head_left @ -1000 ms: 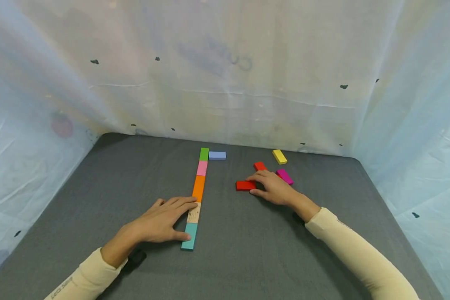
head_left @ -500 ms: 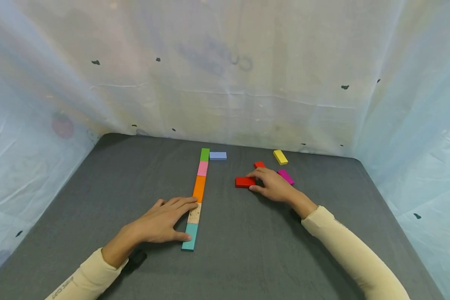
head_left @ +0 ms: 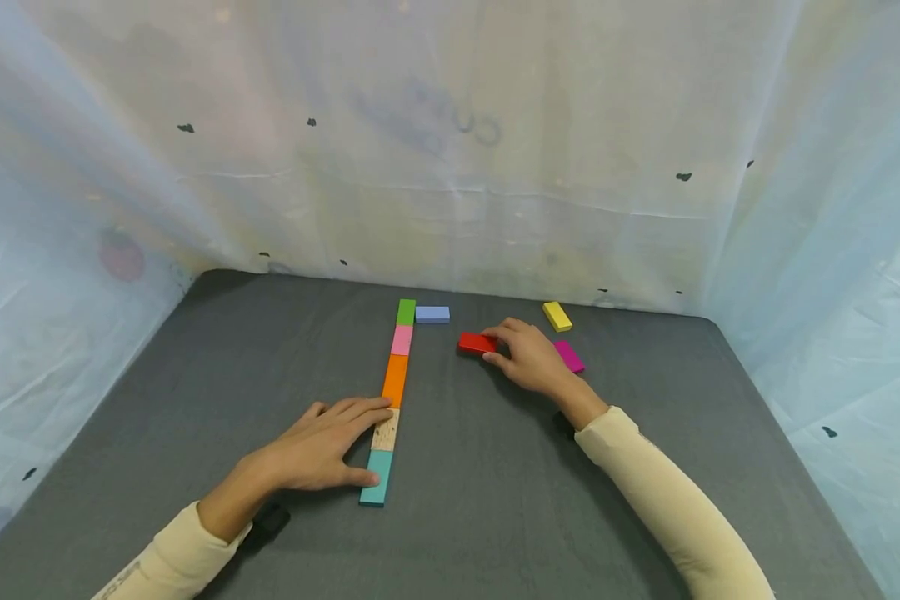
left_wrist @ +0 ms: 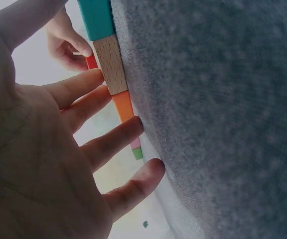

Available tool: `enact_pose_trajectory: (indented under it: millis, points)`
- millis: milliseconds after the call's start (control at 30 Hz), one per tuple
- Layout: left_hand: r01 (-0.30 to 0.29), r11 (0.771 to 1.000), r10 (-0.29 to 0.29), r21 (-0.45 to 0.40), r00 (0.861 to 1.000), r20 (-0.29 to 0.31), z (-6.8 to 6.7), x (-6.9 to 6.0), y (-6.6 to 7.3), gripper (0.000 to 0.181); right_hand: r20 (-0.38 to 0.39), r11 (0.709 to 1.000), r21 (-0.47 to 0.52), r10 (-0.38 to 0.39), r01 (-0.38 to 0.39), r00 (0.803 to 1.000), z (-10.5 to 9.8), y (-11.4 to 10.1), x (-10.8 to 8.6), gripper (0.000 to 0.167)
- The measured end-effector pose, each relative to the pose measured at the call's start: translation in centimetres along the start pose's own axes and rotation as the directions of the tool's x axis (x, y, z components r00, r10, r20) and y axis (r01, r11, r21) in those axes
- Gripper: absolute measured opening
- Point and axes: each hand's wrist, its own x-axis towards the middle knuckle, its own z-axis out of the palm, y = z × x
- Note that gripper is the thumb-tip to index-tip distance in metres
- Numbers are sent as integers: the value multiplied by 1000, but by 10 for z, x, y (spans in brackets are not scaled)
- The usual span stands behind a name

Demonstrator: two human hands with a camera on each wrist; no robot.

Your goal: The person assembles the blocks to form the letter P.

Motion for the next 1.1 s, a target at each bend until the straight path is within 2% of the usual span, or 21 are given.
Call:
enact_pose_trajectory:
  millis: [167, 300, 500, 867, 1100]
  points:
    - [1, 1000, -1, -3, 1000, 10, 2, 0, -1, 88, -13, 999, -7, 54, -54, 998, 5, -2, 10, 41]
    - [-3, 1000, 3, -5, 1000, 9, 2, 0, -1, 88, -17, 998, -14, 66, -66, 998, 10, -3, 19, 41]
    - [-1, 1000, 1, -4, 1000, 1, 1, 0, -1, 88, 6, 999, -14, 47, -47, 999, 17, -10, 34, 41]
    - [8, 1000, -8, 4, 1000, 0, -1, 1, 0, 88, 100, 999, -48, -4, 9, 995, 26, -30, 59, 43]
    - [5, 1000, -5, 7, 1000, 1, -1, 1, -1, 88, 130, 998, -55, 21, -13, 991, 28, -31, 69, 43]
